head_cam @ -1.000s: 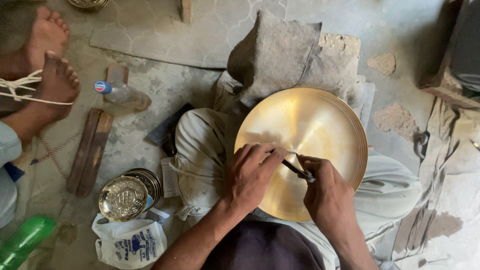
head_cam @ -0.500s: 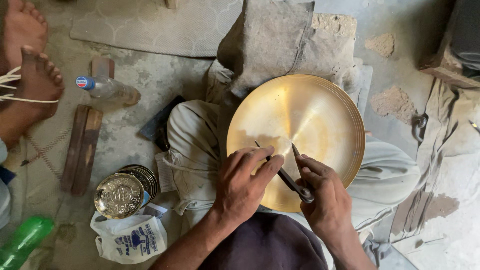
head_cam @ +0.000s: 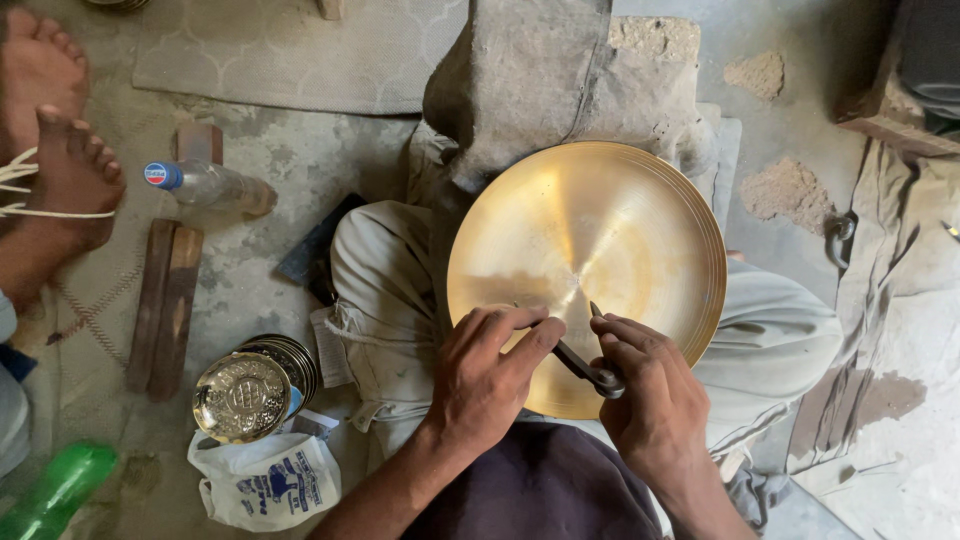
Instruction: The person sits on the floor holding a large brass plate on their lap and engraves lines into its surface with a handheld scribe, repositioning and rotating the plate between passes. They then switch to a flat file and scrape the engraved area, steadying the plate with the other hand.
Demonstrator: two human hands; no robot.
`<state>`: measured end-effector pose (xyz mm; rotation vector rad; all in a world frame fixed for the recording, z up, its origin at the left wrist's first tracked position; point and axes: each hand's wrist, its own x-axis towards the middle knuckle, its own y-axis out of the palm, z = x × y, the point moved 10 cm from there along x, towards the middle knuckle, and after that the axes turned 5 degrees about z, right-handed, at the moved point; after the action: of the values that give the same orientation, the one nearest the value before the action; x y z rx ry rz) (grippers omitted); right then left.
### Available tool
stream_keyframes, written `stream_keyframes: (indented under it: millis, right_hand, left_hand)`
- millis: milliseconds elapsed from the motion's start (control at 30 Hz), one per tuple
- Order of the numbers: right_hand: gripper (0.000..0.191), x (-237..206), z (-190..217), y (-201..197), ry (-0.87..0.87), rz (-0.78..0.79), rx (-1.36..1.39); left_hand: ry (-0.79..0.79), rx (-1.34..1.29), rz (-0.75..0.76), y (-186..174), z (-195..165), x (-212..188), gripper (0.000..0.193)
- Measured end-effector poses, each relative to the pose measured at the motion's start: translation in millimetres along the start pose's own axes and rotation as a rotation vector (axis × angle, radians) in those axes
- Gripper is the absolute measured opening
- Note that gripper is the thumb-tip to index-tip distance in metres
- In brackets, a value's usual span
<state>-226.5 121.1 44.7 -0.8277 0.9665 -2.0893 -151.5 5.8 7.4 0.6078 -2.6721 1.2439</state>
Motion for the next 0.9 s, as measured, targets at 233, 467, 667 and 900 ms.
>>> stream_keyframes:
  millis: [233, 467, 667, 900]
  right_hand:
    - [0.034, 0.1, -1.6, -3.8, 0.008, -0.012, -0.008]
    - [0.032, 1.0, -3.4, -2.8, 0.041, -0.008, -0.012]
    - [0.032, -0.3, -3.3, -1.4, 0.031, -0.018, 0.008]
    - [0.031, -1.2, -2.1, 1.0, 0.015, -0.026, 0.0]
  left_hand:
    - [0.005, -0.035, 0.032, 8.6, -0.1, -0.4, 0.031]
    - [-0.002, -0.019, 0.028, 7.0, 1.0, 0.0, 0.033]
    - [0.003, -0.016, 0.035, 6.0, 1.3, 1.5, 0.034]
    - [-0.013, -0.012, 0.045, 2.1, 0.5, 3.0, 0.035]
